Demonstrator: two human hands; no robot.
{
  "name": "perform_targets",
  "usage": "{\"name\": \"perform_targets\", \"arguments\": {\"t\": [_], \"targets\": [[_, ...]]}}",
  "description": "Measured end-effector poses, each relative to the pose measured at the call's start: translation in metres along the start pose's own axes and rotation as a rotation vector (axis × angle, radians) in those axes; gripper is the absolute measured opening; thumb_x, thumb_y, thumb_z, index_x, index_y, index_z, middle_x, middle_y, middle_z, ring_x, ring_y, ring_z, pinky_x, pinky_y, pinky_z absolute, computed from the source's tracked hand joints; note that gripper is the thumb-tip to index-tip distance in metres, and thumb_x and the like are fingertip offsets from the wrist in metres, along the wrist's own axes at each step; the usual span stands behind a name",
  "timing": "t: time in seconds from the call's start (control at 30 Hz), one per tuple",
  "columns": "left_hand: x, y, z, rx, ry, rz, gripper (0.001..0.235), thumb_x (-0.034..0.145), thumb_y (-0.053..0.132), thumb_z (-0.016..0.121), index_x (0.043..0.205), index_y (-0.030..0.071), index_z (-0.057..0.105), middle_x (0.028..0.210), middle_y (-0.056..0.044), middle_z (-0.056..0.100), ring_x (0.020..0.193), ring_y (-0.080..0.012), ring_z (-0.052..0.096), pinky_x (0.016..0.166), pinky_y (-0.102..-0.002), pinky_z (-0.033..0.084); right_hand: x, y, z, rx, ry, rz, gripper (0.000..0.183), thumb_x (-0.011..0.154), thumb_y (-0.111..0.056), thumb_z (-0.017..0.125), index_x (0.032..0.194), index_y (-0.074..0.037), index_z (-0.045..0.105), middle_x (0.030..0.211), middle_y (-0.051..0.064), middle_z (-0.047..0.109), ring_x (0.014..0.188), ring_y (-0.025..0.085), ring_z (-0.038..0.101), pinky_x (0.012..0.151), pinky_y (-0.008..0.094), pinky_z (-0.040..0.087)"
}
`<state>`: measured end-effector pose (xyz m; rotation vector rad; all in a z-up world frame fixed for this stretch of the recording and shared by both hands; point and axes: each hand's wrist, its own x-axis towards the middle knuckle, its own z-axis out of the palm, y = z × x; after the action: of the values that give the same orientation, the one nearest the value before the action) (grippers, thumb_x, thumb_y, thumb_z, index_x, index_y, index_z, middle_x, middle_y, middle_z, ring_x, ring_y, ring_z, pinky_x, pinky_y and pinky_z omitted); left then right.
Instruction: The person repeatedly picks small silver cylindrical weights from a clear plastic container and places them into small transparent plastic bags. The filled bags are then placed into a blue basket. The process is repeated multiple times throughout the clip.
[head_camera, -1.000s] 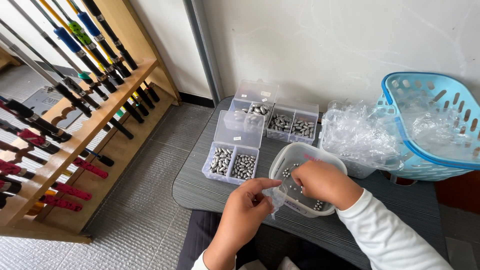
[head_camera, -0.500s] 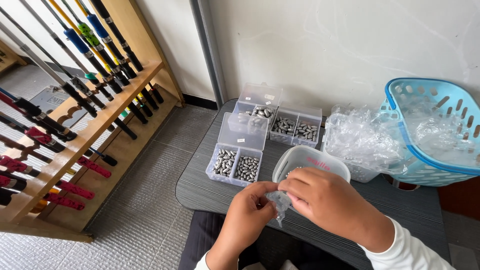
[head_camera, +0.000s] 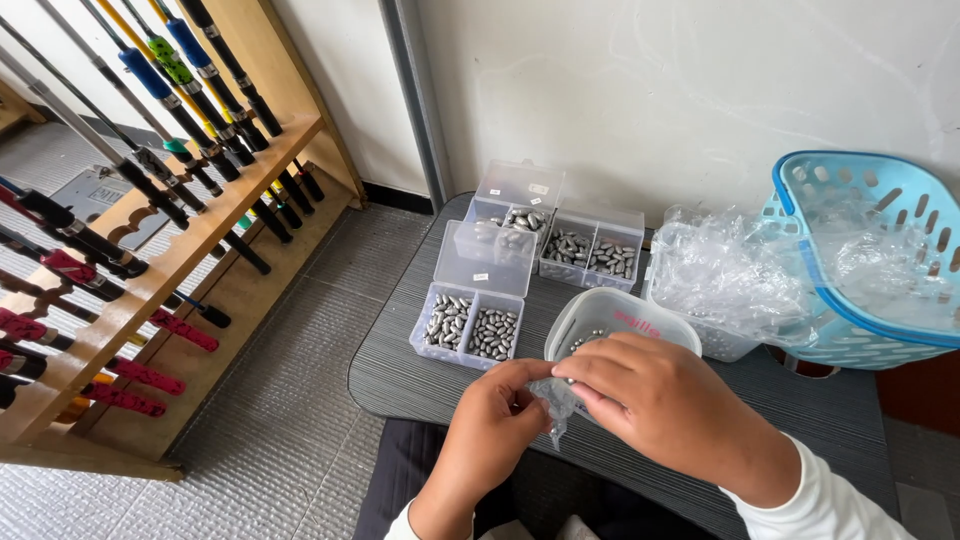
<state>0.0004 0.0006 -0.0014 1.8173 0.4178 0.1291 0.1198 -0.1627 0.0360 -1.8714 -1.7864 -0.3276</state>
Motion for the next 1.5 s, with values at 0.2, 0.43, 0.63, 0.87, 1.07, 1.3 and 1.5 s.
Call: {"name": "perform_targets", "arguments": {"t": [0.2,0.43,0.63,0.87,1.07,1.3,1.5], "targets": [[-0.003,0.006,-0.003,-0.048,-0.020,-0.064,0.043,0.084,0.003,0.058,0.119,0.019,0.078,0.083,0.001,0.070,0.062,-0.0052,0.058,0.069,-0.021,0.051,-0.007,0.050,0.016,0.054,-0.237,0.563,0.015,0.088,-0.018,0.067,0.102,-0.017,0.071,0.101,-0.004,0.073,0.084,0.014,0.071,0.075,0.032,0.055],[0.000,0.001,0.000,-0.045,-0.023,-0.057,0.044,0.082,0.002,0.059,0.118,0.018,0.079,0.082,0.002,0.066,0.060,-0.0059,0.055,0.066,-0.021,0.050,-0.038,0.101,0.081,-0.153,-0.954,0.735,0.016,0.082,-0.031,0.078,0.090,-0.028,0.064,0.088,-0.009,0.068,0.082,0.017,0.065,0.069,0.037,0.045],[0.001,0.005,0.000,-0.025,-0.024,-0.086,0.043,0.084,0.004,0.057,0.118,0.020,0.078,0.082,0.002,0.070,0.062,-0.0049,0.058,0.067,-0.020,0.049,-0.053,0.114,0.100,-0.267,-0.967,0.587,0.014,0.082,-0.022,0.071,0.074,-0.021,0.060,0.071,-0.003,0.064,0.067,0.020,0.062,0.059,0.040,0.043],[0.003,0.001,-0.001,-0.054,-0.041,-0.038,0.044,0.083,0.002,0.058,0.118,0.018,0.078,0.083,0.001,0.070,0.063,-0.0055,0.059,0.069,-0.021,0.051,0.000,0.025,0.005,-0.003,-0.169,0.354,0.008,0.087,-0.011,0.067,0.080,-0.013,0.063,0.074,-0.002,0.063,0.067,0.014,0.061,0.062,0.031,0.048],[0.006,-0.001,0.003,-0.011,-0.036,0.014,0.046,0.076,0.003,0.058,0.116,0.017,0.078,0.091,0.001,0.073,0.067,-0.0065,0.063,0.069,-0.023,0.052,-0.001,0.003,0.012,0.087,-0.027,0.160,0.009,0.089,-0.013,0.072,0.096,-0.010,0.068,0.088,0.003,0.067,0.081,0.021,0.066,0.072,0.034,0.051],[0.009,-0.023,0.000,-0.170,0.016,0.098,0.036,0.083,-0.001,0.068,0.114,0.011,0.082,0.099,-0.004,0.077,0.062,-0.0106,0.072,0.069,-0.025,0.060,-0.012,0.004,-0.013,0.177,-0.326,0.363,0.081,0.081,-0.024,0.082,0.148,-0.008,0.041,0.132,0.015,0.054,0.112,0.031,0.061,0.093,0.042,0.046],[0.009,0.022,0.017,-0.419,-0.141,0.657,0.027,0.093,0.001,0.061,0.119,-0.004,0.070,0.115,-0.019,0.066,0.070,-0.0227,0.072,0.068,-0.030,0.064,-0.007,-0.003,-0.034,0.313,-0.039,0.355,0.012,0.097,-0.019,0.063,0.094,-0.008,0.067,0.085,0.008,0.069,0.075,0.025,0.069,0.067,0.037,0.050]]}}
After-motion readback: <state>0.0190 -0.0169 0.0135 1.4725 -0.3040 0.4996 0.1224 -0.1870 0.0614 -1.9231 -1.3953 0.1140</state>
